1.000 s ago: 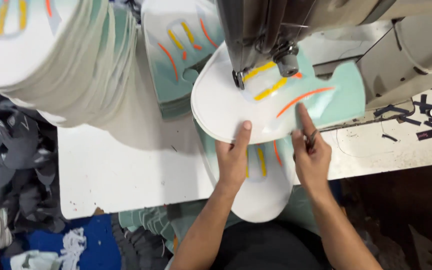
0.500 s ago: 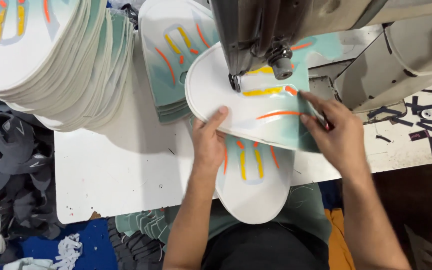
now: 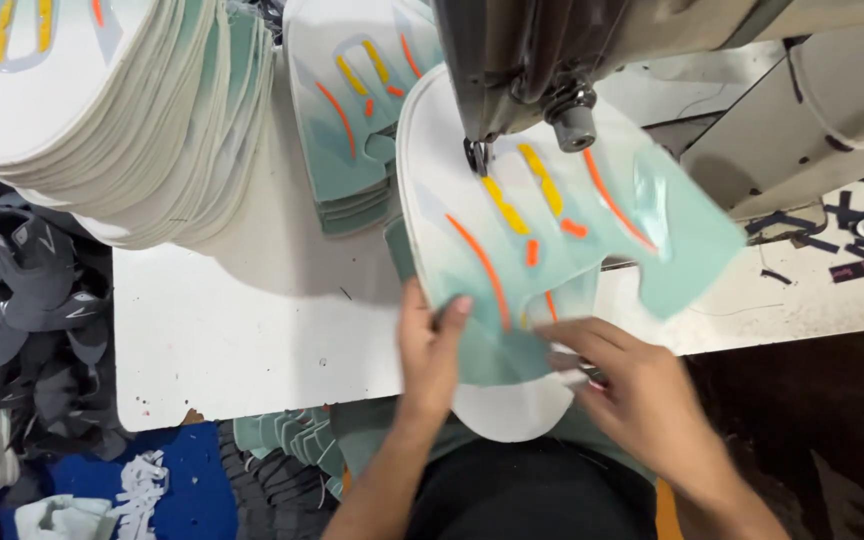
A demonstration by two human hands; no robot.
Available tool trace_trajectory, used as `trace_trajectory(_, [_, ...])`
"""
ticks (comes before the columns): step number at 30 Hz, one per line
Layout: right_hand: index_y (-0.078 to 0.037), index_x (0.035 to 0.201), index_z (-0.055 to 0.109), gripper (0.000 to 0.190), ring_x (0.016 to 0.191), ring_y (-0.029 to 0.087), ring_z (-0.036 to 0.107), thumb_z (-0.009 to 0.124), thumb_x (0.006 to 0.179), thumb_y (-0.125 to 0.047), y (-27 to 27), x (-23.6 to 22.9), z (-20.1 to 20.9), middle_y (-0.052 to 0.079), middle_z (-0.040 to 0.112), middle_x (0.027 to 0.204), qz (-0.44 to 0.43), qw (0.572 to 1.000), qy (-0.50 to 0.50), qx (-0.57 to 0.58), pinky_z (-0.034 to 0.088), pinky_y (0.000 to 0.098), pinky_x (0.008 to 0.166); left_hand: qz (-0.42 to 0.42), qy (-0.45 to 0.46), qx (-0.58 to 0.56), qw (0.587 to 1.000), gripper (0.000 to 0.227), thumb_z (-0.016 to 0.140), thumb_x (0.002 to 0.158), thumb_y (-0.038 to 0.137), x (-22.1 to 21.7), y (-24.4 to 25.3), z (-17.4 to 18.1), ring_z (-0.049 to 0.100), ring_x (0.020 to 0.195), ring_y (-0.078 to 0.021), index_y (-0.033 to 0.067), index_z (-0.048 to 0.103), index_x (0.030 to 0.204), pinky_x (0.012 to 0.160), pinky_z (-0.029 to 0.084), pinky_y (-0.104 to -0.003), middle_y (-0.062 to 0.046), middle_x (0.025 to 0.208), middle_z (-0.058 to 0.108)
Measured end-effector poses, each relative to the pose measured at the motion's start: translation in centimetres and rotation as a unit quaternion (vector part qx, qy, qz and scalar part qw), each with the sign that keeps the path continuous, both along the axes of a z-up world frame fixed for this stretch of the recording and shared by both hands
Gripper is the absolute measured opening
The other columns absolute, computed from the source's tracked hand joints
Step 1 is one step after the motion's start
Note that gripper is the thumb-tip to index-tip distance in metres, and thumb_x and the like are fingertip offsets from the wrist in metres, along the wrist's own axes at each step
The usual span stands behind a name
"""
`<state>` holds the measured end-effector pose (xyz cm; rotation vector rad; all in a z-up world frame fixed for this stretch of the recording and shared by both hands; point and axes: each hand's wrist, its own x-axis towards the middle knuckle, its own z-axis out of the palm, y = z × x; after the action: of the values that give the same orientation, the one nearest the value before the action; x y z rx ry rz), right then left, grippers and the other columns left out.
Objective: The person uses a sewing machine to stitch the upper part of a slipper to its sole. They guide the slipper under the needle, rotate it to sew along the edges, and then remove it to place it on a stack of finished items.
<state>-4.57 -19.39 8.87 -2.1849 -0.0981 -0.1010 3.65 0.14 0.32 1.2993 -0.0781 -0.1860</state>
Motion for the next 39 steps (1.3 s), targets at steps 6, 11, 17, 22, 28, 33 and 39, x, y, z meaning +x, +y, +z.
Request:
trace_trajectory(6, [-0.009, 0.132, 0.068, 0.042, 0.082, 0.017, 0.064, 0.077, 0.092, -0.002, -5.2, 4.9, 1.8, 0.012, 0.071, 0.113, -0.242, 0.958, -0.064, -0.140, 0.052, 0.0303, 0.069, 0.011, -0.059, 0.064, 0.996, 0.049, 0.064, 0.103, 0.016, 2.3, 3.8, 2.4, 0.063, 0.109, -0.0121, -0.0054, 0.048, 0.144, 0.097, 0.050, -0.027, -0.009, 0.121, 0.070])
trace_trajectory(11, [-0.013, 0.142, 0.065, 0.058, 0.084, 0.009, 0.061, 0.079, 0.086, -0.006, -7.6, 8.4, -4.4, 0.004, 0.071, 0.098, -0.191, 0.968, -0.006, 0.166, 0.050, 0.0245, 0.074, 0.054, -0.099, 0.096, 0.989, 0.049, 0.065, 0.101, 0.014, 4.8, 4.1, 0.8, 0.063, 0.107, -0.0117, -0.0052, 0.051, 0.143, 0.095, 0.049, -0.027, -0.010, 0.121, 0.070])
trace_trajectory(17, [-0.004, 0.129, 0.070, 0.043, 0.092, 0.003, 0.058, 0.078, 0.086, -0.003, -7.2, 10.2, -5.7, -0.003, 0.070, 0.107, -0.165, 0.947, -0.068, 0.267, 0.047, 0.0195, 0.082, 0.061, -0.102, 0.086, 0.989, 0.043, 0.065, 0.101, 0.013, 7.9, 4.1, 2.5, 0.064, 0.106, -0.0104, -0.0060, 0.055, 0.139, 0.096, 0.050, -0.026, -0.009, 0.118, 0.071])
trace_trajectory(22, [-0.001, 0.122, 0.075, 0.032, 0.087, 0.002, 0.054, 0.079, 0.090, -0.001, -7.4, 12.3, -5.5, -0.004, 0.070, 0.102, -0.183, 0.950, -0.098, 0.233, 0.045, 0.0191, 0.078, 0.066, -0.126, 0.105, 0.984, 0.040, 0.066, 0.102, 0.011, 10.3, 3.6, 2.4, 0.063, 0.100, -0.0081, -0.0061, 0.057, 0.137, 0.092, 0.050, -0.024, -0.007, 0.112, 0.072])
trace_trajectory(28, [-0.002, 0.118, 0.075, 0.026, 0.076, 0.003, 0.056, 0.077, 0.092, -0.005, -9.1, 16.1, -6.4, -0.004, 0.068, 0.088, -0.184, 0.953, -0.068, 0.230, 0.045, 0.0197, 0.068, 0.095, -0.130, 0.171, 0.972, 0.037, 0.066, 0.103, 0.013, 12.7, 2.8, 2.8, 0.054, 0.083, -0.0082, -0.0028, 0.062, 0.136, 0.076, 0.045, -0.023, -0.006, 0.095, 0.069])
trace_trajectory(33, [-0.005, 0.130, 0.069, 0.032, 0.065, 0.001, 0.048, 0.065, 0.104, -0.022, -8.7, 13.9, -7.6, -0.007, 0.064, 0.086, -0.212, 0.887, -0.049, 0.408, 0.037, 0.0177, 0.058, 0.142, -0.115, -0.013, 0.983, 0.038, 0.049, 0.110, 0.020, 12.4, 4.5, -0.3, 0.063, 0.104, -0.0118, 0.0005, 0.050, 0.143, 0.094, 0.052, -0.027, -0.005, 0.116, 0.067])
trace_trajectory(39, [-0.002, 0.138, 0.066, 0.043, 0.057, 0.005, 0.040, 0.066, 0.096, -0.013, -3.5, -0.1, -16.7, 0.007, 0.059, 0.082, -0.332, 0.922, 0.104, 0.174, 0.033, 0.0222, 0.051, 0.105, -0.172, 0.465, 0.862, 0.069, 0.070, 0.091, 0.027, -0.8, 6.0, -9.9, 0.046, 0.122, -0.0353, 0.0005, 0.043, 0.148, 0.104, 0.040, -0.047, -0.024, 0.136, 0.046])
